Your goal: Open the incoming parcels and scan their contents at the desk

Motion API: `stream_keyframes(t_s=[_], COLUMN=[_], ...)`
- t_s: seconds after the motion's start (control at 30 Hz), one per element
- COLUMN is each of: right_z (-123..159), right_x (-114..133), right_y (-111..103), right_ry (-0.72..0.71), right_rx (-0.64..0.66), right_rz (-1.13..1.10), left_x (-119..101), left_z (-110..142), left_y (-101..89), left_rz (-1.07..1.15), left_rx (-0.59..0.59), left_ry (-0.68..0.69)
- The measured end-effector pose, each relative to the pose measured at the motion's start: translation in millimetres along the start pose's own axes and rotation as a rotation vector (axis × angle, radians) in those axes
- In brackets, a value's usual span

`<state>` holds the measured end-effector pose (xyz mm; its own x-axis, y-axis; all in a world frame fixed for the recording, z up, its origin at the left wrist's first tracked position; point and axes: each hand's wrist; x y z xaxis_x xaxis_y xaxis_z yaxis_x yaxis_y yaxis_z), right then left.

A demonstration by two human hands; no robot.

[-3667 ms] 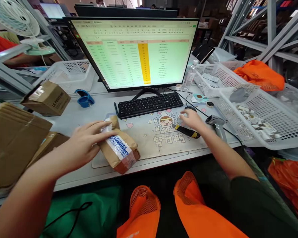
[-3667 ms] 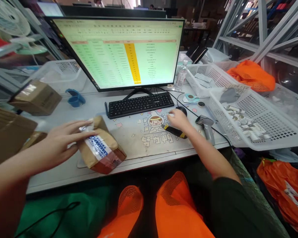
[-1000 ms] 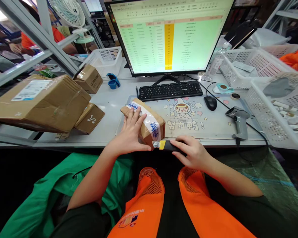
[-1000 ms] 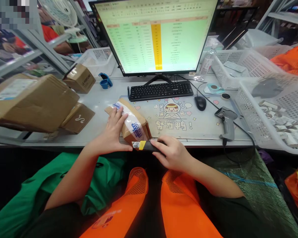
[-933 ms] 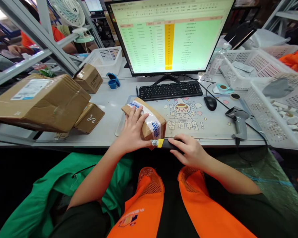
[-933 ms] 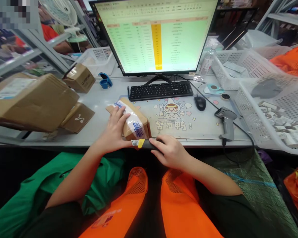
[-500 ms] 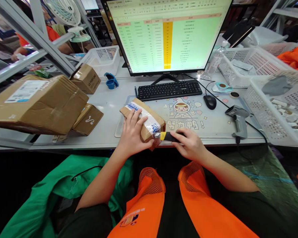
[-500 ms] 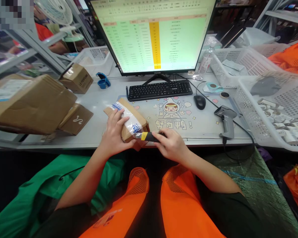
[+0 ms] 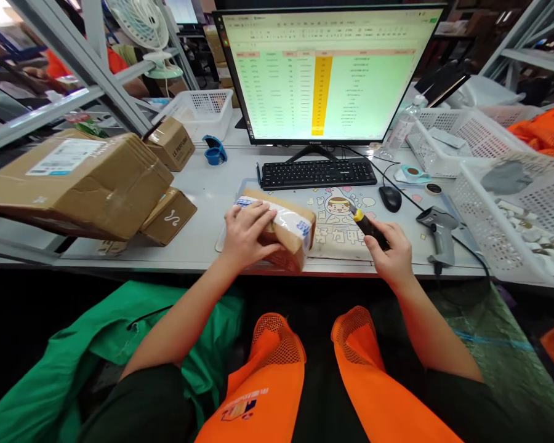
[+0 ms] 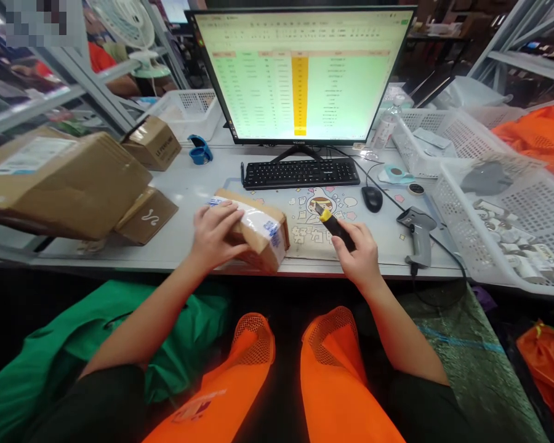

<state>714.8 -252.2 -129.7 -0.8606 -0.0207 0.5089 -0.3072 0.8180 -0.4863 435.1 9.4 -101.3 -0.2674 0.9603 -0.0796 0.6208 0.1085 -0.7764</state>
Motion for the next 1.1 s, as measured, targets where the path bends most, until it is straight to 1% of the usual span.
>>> stream_keyframes(t_s=[0.07, 0.13, 0.2, 0.3, 0.4, 0.43, 0.5, 0.53, 0.57, 0.6, 0.7, 0.77, 0.87, 0.97, 1.03, 1.1], right_z=[-13, -30, -51, -85, -111, -117, -123, -124, -125, -126, -128, -130, -134, -137, -138, -139], right_x=[20, 45, 72, 106, 120, 121, 120, 120, 121, 123, 140, 155, 179, 204, 220, 228], right_y=[0, 7, 23, 56, 84, 89, 93, 92, 88, 84, 68, 61, 59, 64, 67, 66], right_ry=[-0.016, 0.001, 0.062, 0.188, 0.295, 0.334, 0.401, 0.403, 0.371, 0.297, -0.029, -0.166, -0.237, -0.285, -0.282, -0.269], right_rx=[0.010, 0.036, 0.104, 0.278, 0.442, 0.476, 0.527, 0.555, 0.580, 0.610, 0.762, 0.881, 1.004, 1.077, 1.116, 1.139], right_rz=[-0.077, -0.181, -0.324, -0.581, -0.743, -0.766, -0.765, -0.733, -0.670, -0.577, -0.185, 0.073, 0.346, 0.521, 0.623, 0.697], left_x=[-18, -38, -54, -70, -79, -79, -79, -78, -76, -75, -72, -70, -69, -68, -67, -66], left_z=[-3, -7, -10, -6, 7, 12, 21, 24, 26, 26, 21, 17, 16, 20, 24, 26], left_y=[11.2, 16.0, 17.1, 19.7, 25.8, 28.0, 32.2, 34.4, 36.8, 39.4, 47.1, 51.4, 57.8, 66.0, 71.4, 75.1], left_rz=[-0.040, -0.075, -0.106, -0.173, -0.247, -0.266, -0.285, -0.282, -0.273, -0.262, -0.234, -0.230, -0.217, -0.185, -0.138, -0.090], left_rx=[-0.041, -0.042, -0.035, -0.070, -0.178, -0.209, -0.257, -0.285, -0.318, -0.347, -0.422, -0.468, -0.535, -0.544, -0.538, -0.540], left_ry=[-0.049, -0.092, -0.122, -0.161, -0.152, -0.137, -0.101, -0.084, -0.071, -0.071, -0.091, -0.083, -0.046, -0.052, -0.078, -0.090])
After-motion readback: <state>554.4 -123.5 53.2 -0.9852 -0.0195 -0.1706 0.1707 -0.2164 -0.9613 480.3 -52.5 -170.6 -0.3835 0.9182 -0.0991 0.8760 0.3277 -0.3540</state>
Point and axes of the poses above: each hand's wrist, its own z-axis away from the middle knuckle, its own y-axis out of the palm, x = y × z, and after that the axes turned 3 degrees about x, right-handed
